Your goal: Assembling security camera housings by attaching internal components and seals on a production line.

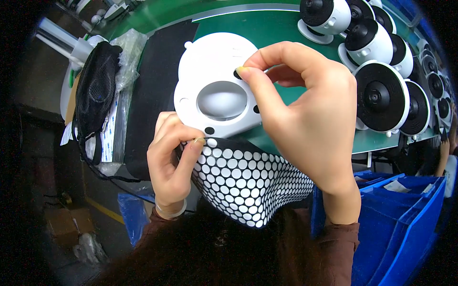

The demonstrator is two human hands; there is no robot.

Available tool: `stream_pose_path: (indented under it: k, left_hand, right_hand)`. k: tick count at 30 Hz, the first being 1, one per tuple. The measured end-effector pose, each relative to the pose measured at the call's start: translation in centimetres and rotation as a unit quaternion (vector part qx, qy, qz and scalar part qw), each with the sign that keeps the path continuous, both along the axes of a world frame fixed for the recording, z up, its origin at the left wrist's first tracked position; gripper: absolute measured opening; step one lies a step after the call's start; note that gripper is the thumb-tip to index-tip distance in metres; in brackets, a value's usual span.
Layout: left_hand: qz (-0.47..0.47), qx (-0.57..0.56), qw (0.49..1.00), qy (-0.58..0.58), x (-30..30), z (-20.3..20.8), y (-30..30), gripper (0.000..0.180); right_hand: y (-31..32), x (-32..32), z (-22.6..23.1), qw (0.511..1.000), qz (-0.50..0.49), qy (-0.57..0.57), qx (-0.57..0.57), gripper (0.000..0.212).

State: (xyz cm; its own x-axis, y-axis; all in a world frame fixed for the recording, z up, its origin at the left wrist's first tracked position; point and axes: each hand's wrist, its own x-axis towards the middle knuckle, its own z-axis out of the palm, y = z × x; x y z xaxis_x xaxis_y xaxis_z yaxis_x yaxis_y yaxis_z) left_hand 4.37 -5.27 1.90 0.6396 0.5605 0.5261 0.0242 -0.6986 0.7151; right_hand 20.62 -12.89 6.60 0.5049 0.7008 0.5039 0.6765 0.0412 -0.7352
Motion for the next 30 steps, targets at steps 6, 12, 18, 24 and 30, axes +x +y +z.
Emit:
stream_pose_path:
  k: [6, 12, 18, 24, 30]
  left_hand:
    - [0.001, -0.007, 1.0, 0.011, -0.2, 0.3, 0.1, 0.003]
    - [0.028, -0.03, 0.999, 0.032, -1.7, 0.8, -0.6, 0.004]
    - [-0.033, 0.01, 0.999, 0.028, -2.9, 2.0, -0.5, 0.011]
    - [-0.065, 0.086, 0.994, -0.005, -2.9, 2.4, -1.1, 0.013]
    - [-0.036, 0.044, 0.997, 0.047, -1.9, 3.5, -2.0, 0.019]
  right_hand:
    - [0.8, 2.0, -0.1, 0.995, 0.072, 0.07, -0.022, 0.013]
    - [-0.6, 1.1, -0.3, 0.996, -0.018, -0.016, 0.086, 0.026]
    - [-3.7, -1.2, -1.3, 0.945, 0.284, 0.083, -0.137, 0.023]
    - [-4.0, -2.1, -1.7, 0.916, 0.332, 0.185, -0.129, 0.027]
    - [-5.1, -1.9, -1.7, 0.938, 0.305, 0.064, -0.151, 0.013]
